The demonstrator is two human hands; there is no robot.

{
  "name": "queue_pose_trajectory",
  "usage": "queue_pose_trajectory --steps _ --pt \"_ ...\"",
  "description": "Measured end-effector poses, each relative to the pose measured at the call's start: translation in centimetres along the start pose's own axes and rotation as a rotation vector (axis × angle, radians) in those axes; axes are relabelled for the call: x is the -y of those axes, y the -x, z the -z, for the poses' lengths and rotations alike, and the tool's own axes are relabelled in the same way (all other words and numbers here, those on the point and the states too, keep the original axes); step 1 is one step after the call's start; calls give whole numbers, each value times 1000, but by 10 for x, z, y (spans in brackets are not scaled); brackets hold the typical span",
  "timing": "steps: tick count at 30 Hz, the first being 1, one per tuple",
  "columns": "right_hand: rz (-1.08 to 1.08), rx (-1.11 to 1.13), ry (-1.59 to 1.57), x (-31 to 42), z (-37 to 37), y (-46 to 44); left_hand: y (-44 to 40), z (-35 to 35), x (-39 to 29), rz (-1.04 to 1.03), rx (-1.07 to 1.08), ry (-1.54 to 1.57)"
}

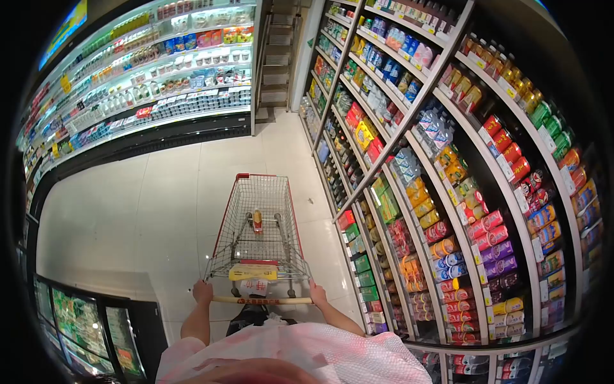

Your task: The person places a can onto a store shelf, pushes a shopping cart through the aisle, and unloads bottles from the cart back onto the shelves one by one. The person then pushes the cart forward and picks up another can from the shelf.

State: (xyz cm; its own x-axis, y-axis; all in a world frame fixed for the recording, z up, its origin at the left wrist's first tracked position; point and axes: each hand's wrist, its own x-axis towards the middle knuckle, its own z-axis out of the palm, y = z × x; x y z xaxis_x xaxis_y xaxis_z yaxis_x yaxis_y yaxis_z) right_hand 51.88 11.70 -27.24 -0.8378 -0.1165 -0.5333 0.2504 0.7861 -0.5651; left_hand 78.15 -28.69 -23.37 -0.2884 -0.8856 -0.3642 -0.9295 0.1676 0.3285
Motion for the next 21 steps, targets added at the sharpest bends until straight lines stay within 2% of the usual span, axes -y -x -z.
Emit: queue_pose_trajectory --steps 6,11,17,18,19,20,21 --pt "-123 51 94 40 -13 -31 -49 5 -24 -12 7 -115" --pt "-141 144 62 102 -9 -34 -116 16 -47 -157 16 -166" --pt "-130 -42 -50 125 -47 -76 -195 33 -97 -133 69 -333" --pt "-109 -44 -32 121 -62 -81 -211 29 -96 -172 57 -331" --pt "-193 -72 7 118 -74 -92 -239 14 -80 -263 43 -306" --pt "-9 -38 98 127 -64 -78 -277 -16 -49 -447 13 -397" --pt "77 -72 196 83 -101 -115 -273 -5 -63 -357 101 -279"
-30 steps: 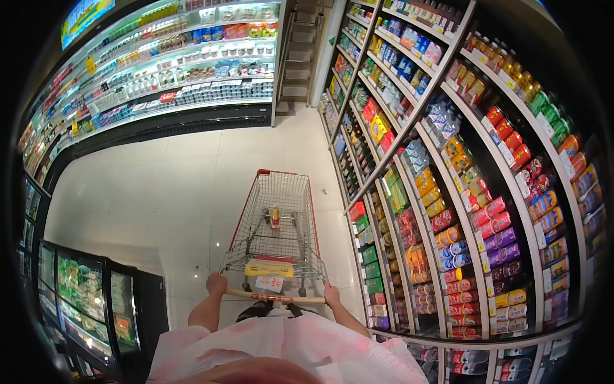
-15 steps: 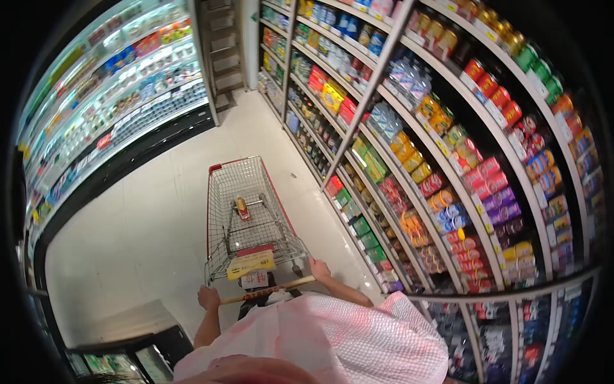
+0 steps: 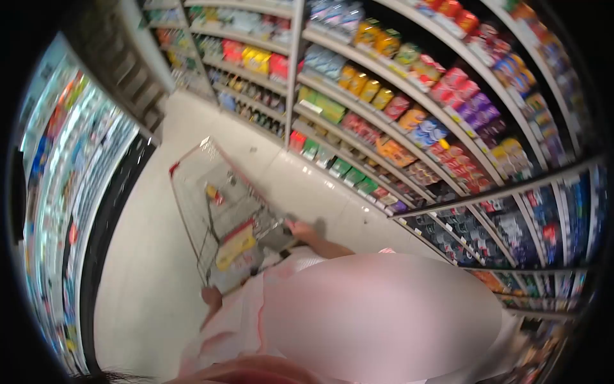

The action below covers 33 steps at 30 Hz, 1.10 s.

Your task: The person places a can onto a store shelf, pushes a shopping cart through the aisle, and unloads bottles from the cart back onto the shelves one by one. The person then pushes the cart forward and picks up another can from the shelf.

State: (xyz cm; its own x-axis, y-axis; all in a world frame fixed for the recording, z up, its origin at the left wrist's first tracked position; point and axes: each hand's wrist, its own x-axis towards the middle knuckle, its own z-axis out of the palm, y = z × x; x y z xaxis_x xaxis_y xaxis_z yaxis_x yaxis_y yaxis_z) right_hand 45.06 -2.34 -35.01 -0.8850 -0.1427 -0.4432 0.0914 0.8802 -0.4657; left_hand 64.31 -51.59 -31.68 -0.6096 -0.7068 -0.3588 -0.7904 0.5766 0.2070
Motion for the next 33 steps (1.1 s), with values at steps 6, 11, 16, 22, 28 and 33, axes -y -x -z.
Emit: queue_pose_trajectory --steps 6,11,16,22,28,33 --pt "-254 -44 -233 6 30 -14 8 35 -52 74 -15 96" --pt "-291 14 -248 4 80 7 41 24 -74 91 12 151" --pt "-269 -33 -188 -52 82 24 92 0 -87 58 -35 148" --pt "-263 -86 -117 -113 101 41 161 -30 -114 46 -129 202" --pt "-341 -112 -105 -109 158 78 211 -47 -142 98 -120 228" --pt "-387 -94 -81 -121 174 101 232 -60 -146 104 -132 233"
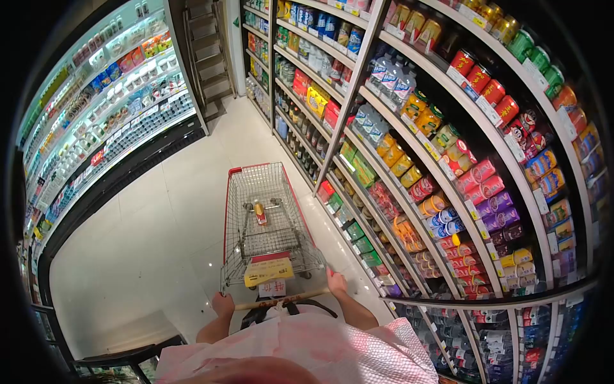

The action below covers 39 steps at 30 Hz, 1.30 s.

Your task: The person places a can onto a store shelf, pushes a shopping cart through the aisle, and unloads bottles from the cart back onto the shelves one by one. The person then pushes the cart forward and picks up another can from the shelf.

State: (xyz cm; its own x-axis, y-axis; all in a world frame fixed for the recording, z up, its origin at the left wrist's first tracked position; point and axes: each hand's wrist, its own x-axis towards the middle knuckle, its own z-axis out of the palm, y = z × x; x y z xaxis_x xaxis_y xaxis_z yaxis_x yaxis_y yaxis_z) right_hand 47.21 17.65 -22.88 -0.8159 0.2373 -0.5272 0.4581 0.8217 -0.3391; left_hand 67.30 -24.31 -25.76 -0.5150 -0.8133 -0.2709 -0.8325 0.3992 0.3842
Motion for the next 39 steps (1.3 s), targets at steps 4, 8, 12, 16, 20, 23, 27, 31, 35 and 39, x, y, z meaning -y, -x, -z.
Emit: queue_pose_trajectory --steps 4,8,12,16,20,23,27,31,35,39 --pt "-6 1 10 -16 4 8 16 11 -14 35 47 21" --pt "5 -19 37 -30 0 2 16 -4 -3 -12 18 27" --pt "24 -18 38 -49 -17 -6 21 -2 2 -32 12 1" --pt "94 55 126 -55 -16 -15 27 8 -2 -50 -4 4" --pt "207 -211 278 -23 -15 12 26 -8 9 9 -1 -17" --pt "424 -360 309 9 -23 24 33 -7 6 56 -7 -13" --pt "687 -273 177 67 -51 23 32 3 1 49 -22 50" --pt "868 -200 164 135 -98 -16 23 -6 3 44 -23 32" --pt "844 23 67 188 -160 -85 17 7 -12 52 9 88" --pt "771 110 116 222 -252 -190 -2 7 -17 67 34 151"
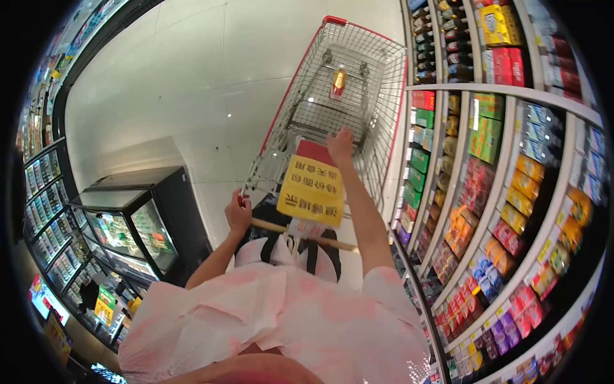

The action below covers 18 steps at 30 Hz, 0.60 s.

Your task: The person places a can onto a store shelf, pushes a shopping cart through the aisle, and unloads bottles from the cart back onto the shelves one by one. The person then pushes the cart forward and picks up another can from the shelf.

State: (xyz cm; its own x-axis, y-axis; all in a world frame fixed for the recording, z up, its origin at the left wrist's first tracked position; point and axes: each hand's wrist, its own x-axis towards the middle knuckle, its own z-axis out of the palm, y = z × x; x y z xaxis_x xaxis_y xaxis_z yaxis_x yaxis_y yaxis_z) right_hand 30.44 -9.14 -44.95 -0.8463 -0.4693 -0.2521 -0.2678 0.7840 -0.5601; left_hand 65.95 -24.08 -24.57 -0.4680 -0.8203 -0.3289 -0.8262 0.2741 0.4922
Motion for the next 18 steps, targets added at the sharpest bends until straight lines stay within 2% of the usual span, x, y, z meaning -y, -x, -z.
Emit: queue_pose_trajectory --steps 6,8,12,15,18 --pt "-244 60 -163 -6 -74 -192 -24 0 -19 86 43 33" --pt "-343 45 -57 -18 -111 -243 -32 3 -35 195 88 28" --pt "-510 58 43 -24 -153 -290 -36 -6 -38 240 28 22" --pt "-455 40 67 -22 -150 -287 -31 -10 -37 273 6 51" --pt "-601 521 -742 -54 -130 -277 -35 -14 -43 269 26 -33"
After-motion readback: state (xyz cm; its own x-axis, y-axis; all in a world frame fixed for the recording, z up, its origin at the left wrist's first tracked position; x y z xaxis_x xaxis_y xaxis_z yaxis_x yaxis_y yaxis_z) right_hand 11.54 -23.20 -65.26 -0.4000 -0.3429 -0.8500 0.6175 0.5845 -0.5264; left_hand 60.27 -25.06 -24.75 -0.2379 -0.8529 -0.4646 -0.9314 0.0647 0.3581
